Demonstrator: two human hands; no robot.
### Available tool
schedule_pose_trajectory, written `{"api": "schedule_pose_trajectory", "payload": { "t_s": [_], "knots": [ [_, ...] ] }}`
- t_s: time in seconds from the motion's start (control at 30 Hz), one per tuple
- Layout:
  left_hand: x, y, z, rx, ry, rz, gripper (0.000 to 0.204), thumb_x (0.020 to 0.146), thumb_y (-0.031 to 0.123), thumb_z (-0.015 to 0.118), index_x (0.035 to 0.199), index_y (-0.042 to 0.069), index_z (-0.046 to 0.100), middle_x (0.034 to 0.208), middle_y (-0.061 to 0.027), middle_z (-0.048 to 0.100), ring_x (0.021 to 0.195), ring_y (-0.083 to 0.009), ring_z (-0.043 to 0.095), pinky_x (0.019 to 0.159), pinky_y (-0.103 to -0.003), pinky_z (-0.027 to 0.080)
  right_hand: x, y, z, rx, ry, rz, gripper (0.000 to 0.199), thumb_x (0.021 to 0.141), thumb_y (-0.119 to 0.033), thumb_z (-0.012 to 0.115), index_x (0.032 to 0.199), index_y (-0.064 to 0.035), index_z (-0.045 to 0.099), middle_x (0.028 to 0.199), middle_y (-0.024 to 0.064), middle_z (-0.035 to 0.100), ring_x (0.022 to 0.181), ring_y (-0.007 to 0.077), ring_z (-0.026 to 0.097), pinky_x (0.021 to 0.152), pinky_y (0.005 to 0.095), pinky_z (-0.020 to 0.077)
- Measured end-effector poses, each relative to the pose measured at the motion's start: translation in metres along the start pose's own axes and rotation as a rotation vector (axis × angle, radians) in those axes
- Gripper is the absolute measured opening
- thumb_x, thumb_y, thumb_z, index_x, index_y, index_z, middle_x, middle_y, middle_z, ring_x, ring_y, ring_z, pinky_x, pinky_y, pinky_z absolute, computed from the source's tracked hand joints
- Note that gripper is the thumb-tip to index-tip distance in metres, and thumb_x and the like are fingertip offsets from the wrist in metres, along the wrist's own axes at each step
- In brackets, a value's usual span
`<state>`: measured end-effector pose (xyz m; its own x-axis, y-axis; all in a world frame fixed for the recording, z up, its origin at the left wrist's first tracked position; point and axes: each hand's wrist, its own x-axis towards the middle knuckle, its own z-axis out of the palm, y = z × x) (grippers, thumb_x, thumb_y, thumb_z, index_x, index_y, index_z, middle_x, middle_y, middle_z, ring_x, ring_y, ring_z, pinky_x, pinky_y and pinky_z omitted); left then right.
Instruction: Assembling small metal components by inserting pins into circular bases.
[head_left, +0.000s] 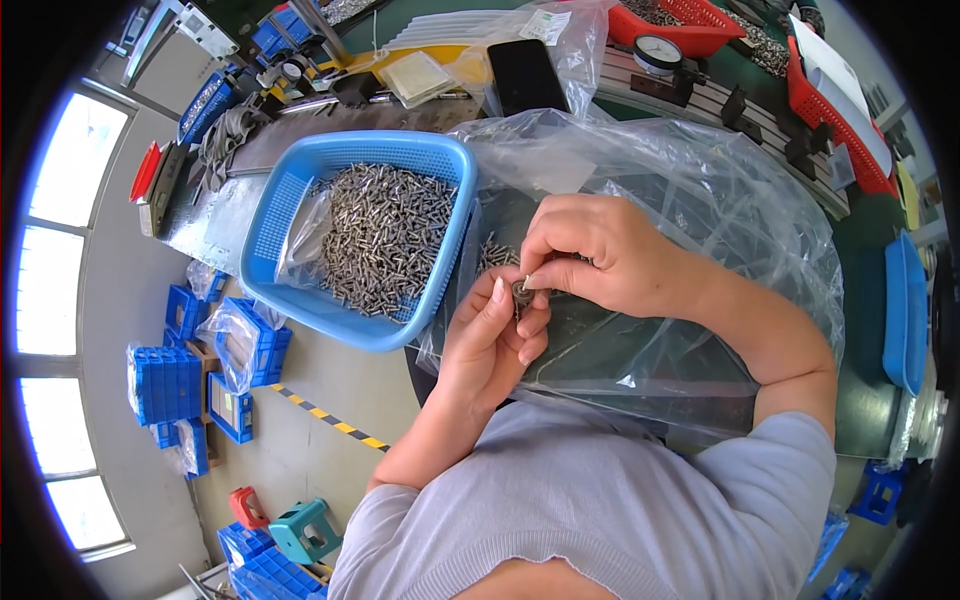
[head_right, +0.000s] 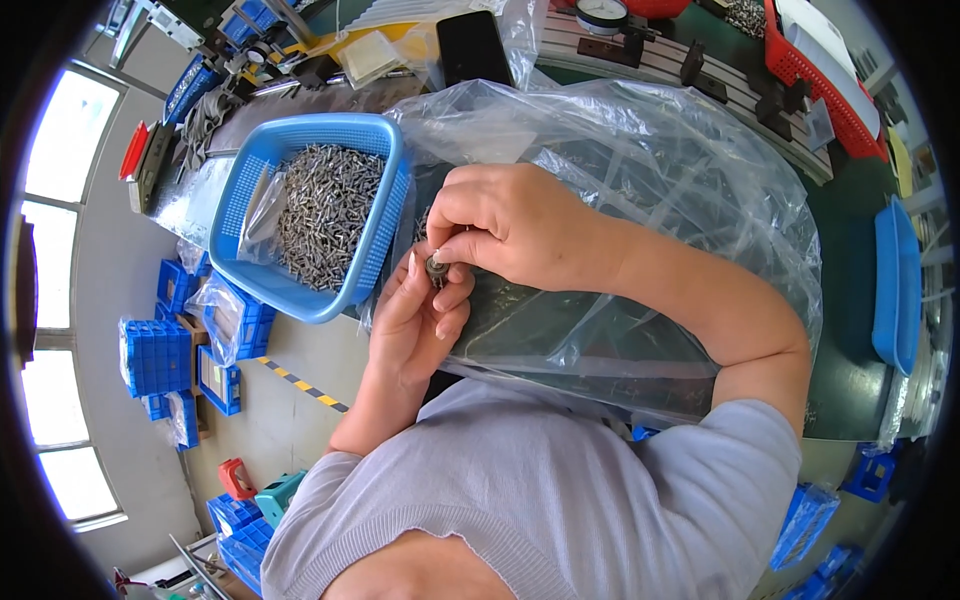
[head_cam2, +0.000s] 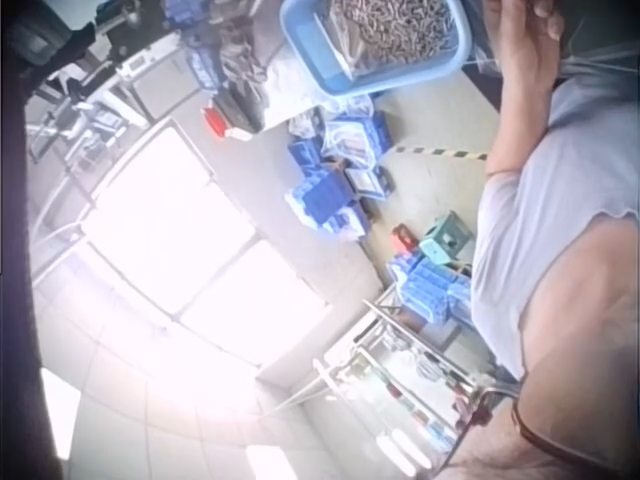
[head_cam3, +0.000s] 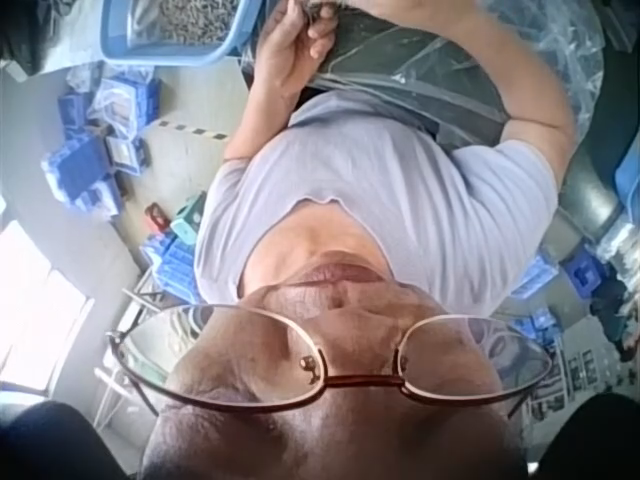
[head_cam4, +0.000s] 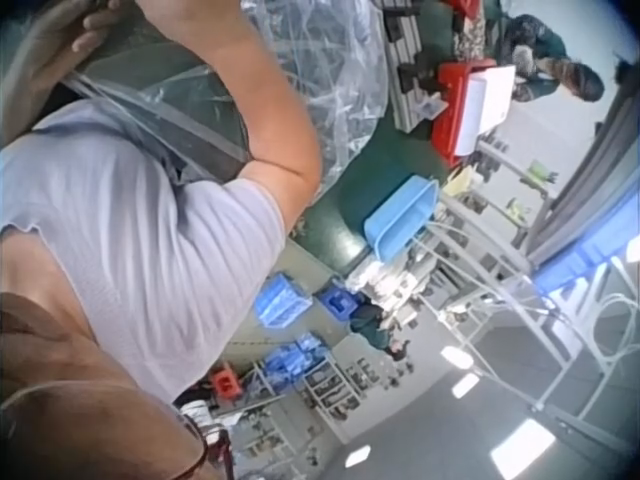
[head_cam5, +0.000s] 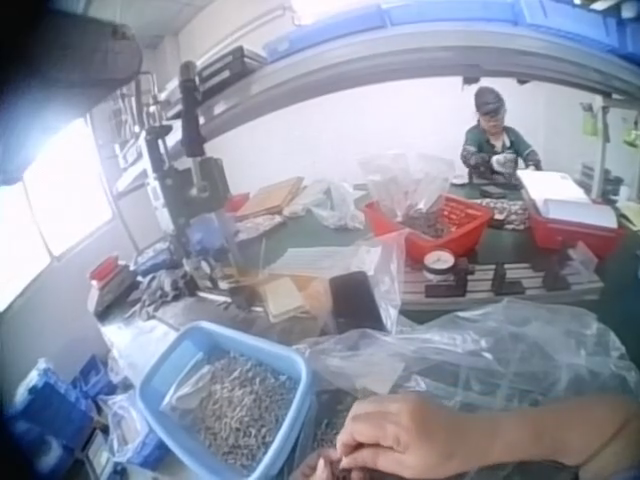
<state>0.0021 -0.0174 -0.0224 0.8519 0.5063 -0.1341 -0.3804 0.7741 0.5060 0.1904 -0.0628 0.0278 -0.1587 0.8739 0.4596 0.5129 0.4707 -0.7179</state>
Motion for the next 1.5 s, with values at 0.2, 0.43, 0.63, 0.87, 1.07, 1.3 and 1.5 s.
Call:
{"api": "schedule_pose_trajectory", "payload": {
  "t_s": [0.2,0.43,0.63,0.87,1.07,1.3,1.5],
  "knots": [
    [0.000,0.001,-0.001,0.002,0.002,0.001,0.022,0.097,0.026,0.051,0.108,0.008,0.052,0.093,-0.0074,0.055,0.070,-0.0117,0.046,0.053,-0.023,0.039,0.000,-0.001,0.002,-0.208,0.042,-0.173,0.011,0.074,-0.004,0.068,0.082,-0.0037,0.060,0.080,0.0088,0.059,0.072,0.0259,0.058,0.061,0.0350,0.0467],
    [-0.001,-0.001,-0.002,-0.006,-0.015,0.043,0.025,0.096,0.028,0.052,0.106,0.005,0.052,0.090,-0.0063,0.053,0.069,-0.0098,0.045,0.051,-0.021,0.038,-0.005,0.003,0.008,-0.088,0.010,-0.165,0.015,0.076,-0.004,0.068,0.091,-0.0030,0.065,0.085,0.0083,0.061,0.075,0.0239,0.061,0.065,0.0325,0.0485],
    [0.001,0.000,-0.002,0.002,0.000,0.015,0.027,0.094,0.029,0.054,0.106,0.005,0.052,0.089,-0.0063,0.054,0.067,-0.0093,0.044,0.050,-0.021,0.037,-0.001,0.001,0.001,0.257,-0.051,0.238,0.018,0.080,-0.006,0.068,0.098,-0.0041,0.068,0.088,0.0061,0.061,0.080,0.0169,0.061,0.069,0.0265,0.0478],
    [0.002,0.002,-0.002,0.040,-0.043,-0.051,0.028,0.093,0.031,0.057,0.106,0.006,0.053,0.085,-0.0056,0.056,0.064,-0.0095,0.044,0.050,-0.021,0.036,-0.001,0.000,0.001,0.216,-0.151,0.139,0.016,0.076,-0.007,0.071,0.091,-0.0034,0.065,0.091,0.0066,0.057,0.078,0.0159,0.058,0.068,0.0275,0.0466],
    [0.002,-0.002,0.001,0.056,0.000,0.003,0.027,0.093,0.029,0.057,0.107,0.006,0.053,0.086,-0.0043,0.055,0.069,-0.0110,0.046,0.054,-0.024,0.038,0.000,-0.003,-0.002,0.129,-0.066,0.137,0.013,0.074,-0.007,0.072,0.081,-0.0032,0.061,0.084,0.0061,0.057,0.074,0.0167,0.057,0.065,0.0281,0.0458],
    [0.000,-0.001,-0.001,-0.014,0.002,0.017,0.022,0.095,0.023,0.054,0.108,0.006,0.053,0.093,-0.0054,0.056,0.075,-0.0123,0.049,0.056,-0.024,0.041,-0.001,0.003,-0.002,0.138,-0.089,0.065,0.010,0.076,-0.008,0.072,0.081,-0.0042,0.064,0.080,0.0057,0.060,0.072,0.0171,0.059,0.064,0.0277,0.0456],
    [0.000,0.000,-0.003,-0.038,-0.042,0.023,0.021,0.095,0.021,0.053,0.110,0.005,0.054,0.099,-0.0104,0.056,0.077,-0.0131,0.050,0.059,-0.024,0.043,0.007,0.018,-0.016,0.032,0.002,0.226,0.010,0.083,-0.009,0.065,0.091,-0.0037,0.067,0.083,0.0047,0.061,0.073,0.0164,0.059,0.066,0.0275,0.0451]
  ]
}}
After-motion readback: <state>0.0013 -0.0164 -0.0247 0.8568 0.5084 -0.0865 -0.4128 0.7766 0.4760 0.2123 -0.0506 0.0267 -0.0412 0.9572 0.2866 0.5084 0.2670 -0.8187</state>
